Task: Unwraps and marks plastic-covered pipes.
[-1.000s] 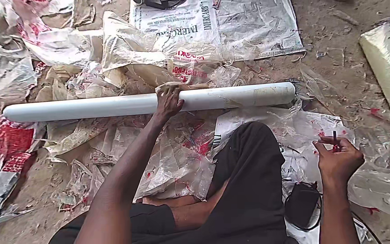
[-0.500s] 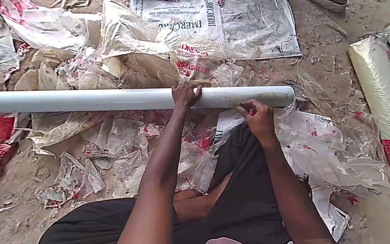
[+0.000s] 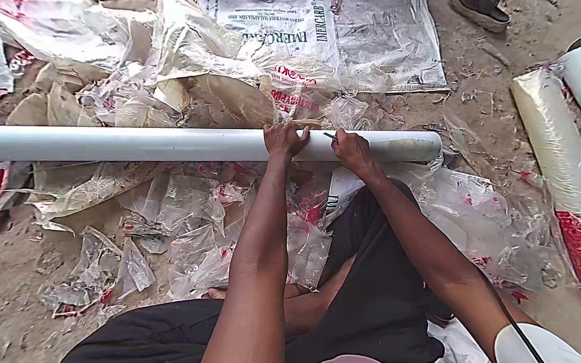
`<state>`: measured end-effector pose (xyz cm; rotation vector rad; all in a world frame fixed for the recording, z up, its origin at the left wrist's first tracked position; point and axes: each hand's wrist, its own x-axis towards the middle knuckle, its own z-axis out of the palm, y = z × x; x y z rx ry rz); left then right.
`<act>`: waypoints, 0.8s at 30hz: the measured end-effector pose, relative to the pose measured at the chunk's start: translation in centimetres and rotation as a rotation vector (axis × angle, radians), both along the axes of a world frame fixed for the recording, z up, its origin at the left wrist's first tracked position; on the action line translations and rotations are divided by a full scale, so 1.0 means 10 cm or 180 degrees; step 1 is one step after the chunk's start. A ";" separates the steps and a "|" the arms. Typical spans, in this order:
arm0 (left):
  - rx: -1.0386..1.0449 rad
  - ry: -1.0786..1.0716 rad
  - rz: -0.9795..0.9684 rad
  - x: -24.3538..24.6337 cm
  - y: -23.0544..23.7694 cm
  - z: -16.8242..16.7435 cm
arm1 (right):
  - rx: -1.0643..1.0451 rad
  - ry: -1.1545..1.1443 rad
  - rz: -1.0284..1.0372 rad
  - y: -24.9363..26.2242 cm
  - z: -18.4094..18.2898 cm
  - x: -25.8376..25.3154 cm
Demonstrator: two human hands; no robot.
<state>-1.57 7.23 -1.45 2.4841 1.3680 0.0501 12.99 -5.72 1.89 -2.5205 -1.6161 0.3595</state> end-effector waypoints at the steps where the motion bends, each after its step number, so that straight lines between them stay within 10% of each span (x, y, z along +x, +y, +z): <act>1: -0.0096 0.0052 0.0010 0.02 0.03 0.04 | 0.0130 0.0166 -0.0103 -0.09 -0.01 0.10; 12: -0.0606 0.0246 0.0190 0.16 0.24 0.27 | 0.1228 0.1181 -0.1078 -1.30 0.13 0.69; 16: -0.0581 0.0256 0.0318 0.18 0.21 0.24 | 0.1497 0.1289 -0.0749 -0.93 0.18 0.69; 24: -0.0314 0.0357 0.0302 0.15 0.19 0.13 | -0.0137 0.0506 -0.1235 -0.02 0.16 0.16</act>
